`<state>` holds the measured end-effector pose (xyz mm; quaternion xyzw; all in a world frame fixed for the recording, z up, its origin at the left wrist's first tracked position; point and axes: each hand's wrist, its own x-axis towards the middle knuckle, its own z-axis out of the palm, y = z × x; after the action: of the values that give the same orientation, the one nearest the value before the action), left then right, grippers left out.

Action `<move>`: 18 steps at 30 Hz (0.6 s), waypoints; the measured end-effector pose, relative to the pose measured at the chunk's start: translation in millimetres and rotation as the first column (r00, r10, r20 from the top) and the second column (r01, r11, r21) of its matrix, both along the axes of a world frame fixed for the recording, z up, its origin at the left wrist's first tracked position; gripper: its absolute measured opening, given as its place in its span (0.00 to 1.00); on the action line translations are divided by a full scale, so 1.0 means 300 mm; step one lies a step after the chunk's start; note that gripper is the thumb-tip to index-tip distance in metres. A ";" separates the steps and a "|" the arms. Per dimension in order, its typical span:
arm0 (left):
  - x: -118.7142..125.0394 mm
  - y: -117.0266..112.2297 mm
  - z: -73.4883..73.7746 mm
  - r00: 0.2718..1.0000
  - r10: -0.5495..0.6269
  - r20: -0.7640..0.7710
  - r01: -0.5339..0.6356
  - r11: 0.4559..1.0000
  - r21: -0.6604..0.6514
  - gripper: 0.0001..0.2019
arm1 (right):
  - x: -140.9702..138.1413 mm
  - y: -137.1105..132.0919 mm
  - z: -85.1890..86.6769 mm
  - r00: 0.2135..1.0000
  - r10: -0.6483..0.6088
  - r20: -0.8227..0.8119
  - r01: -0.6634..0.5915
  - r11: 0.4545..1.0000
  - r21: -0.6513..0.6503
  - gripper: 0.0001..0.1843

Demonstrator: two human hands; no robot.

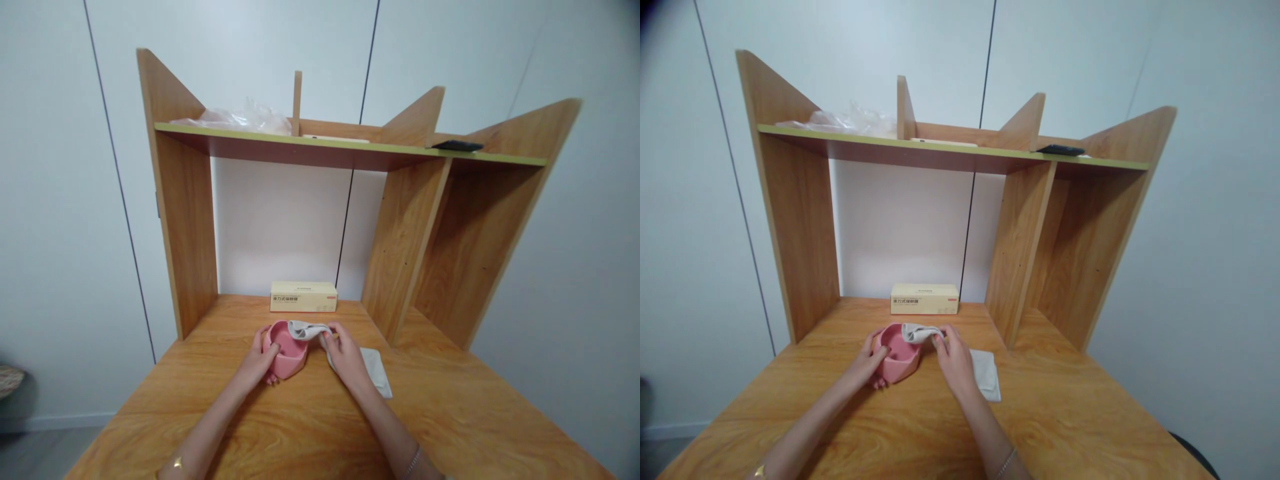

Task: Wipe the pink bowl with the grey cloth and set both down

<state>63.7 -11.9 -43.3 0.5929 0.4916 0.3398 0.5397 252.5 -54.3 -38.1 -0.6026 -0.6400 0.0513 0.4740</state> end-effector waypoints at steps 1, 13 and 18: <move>0.000 -0.002 0.003 1.000 0.003 -0.010 -0.003 1.000 0.008 0.26 | -0.007 0.000 -0.009 0.999 0.038 -0.015 -0.038 0.999 -0.008 0.13; 0.015 -0.044 0.005 0.997 -0.023 -0.070 0.041 0.962 0.268 0.26 | -0.037 -0.025 -0.006 0.991 0.070 -0.116 -0.062 0.996 0.068 0.10; 0.018 -0.043 0.011 0.991 0.094 -0.100 -0.026 0.847 0.532 0.23 | -0.039 -0.023 -0.016 0.998 0.060 -0.026 -0.059 0.998 0.023 0.13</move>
<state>69.2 -24.8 -39.9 0.7224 0.4294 0.4419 0.3138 240.8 -61.2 -42.8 -0.5771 -0.6518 0.0665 0.4876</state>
